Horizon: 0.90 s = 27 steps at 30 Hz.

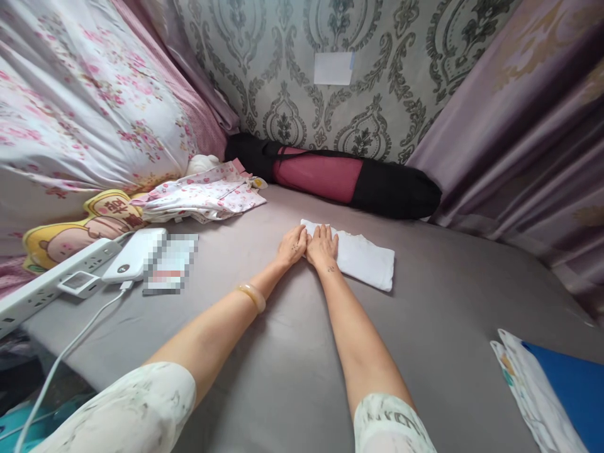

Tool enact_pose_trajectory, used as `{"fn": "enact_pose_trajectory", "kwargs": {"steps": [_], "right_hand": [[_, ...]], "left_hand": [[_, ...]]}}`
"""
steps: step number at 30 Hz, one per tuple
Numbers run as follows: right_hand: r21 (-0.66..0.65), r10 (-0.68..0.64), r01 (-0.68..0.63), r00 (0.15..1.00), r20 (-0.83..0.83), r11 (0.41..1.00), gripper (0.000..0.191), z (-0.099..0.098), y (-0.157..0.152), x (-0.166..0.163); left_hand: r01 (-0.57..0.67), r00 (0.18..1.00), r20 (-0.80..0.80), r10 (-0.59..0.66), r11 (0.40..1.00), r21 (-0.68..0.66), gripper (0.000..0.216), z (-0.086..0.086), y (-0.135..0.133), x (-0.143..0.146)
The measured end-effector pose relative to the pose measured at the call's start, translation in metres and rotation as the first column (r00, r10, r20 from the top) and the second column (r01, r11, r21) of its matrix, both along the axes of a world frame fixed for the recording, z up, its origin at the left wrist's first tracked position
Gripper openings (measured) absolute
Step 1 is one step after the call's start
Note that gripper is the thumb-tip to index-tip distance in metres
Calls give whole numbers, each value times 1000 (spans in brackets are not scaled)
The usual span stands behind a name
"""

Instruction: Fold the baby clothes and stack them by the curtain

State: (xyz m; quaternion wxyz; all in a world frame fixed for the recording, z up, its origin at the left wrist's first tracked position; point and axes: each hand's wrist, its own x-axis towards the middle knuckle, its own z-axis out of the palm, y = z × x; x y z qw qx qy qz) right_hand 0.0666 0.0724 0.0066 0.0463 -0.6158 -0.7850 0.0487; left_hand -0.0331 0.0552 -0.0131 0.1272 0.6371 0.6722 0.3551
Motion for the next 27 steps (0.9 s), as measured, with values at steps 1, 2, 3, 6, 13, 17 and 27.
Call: {"fn": "enact_pose_trajectory", "kwargs": {"steps": [1,2,3,6,13,17,27], "right_hand": [[-10,-1,1,1000,5,1000,59,-1,0,-1],[-18,-4,4,1000,10,1000,60,-1,0,-1],[-26,-8,8,1000,15,1000,60,-1,1,-1],[-34,-18,18,1000,24,999,60,1,3,-4],[-41,154,-152,988,29,987,58,5,0,-21],[-74,165,-160,984,64,984,60,4,-1,-25],[38,56,-53,996,-64,998,60,16,-7,12]], "left_hand": [[-2,1000,22,2,1000,-1,36,0,0,-1],[-5,999,43,5,1000,0,36,1,0,-1],[-8,998,63,7,1000,3,36,1,0,-1],[-19,992,125,16,1000,21,39,3,-1,-2],[-115,964,247,102,992,41,49,10,-1,-6],[-121,955,277,107,992,35,52,9,-1,-7],[-36,998,54,31,996,87,46,8,-6,-3]]}}
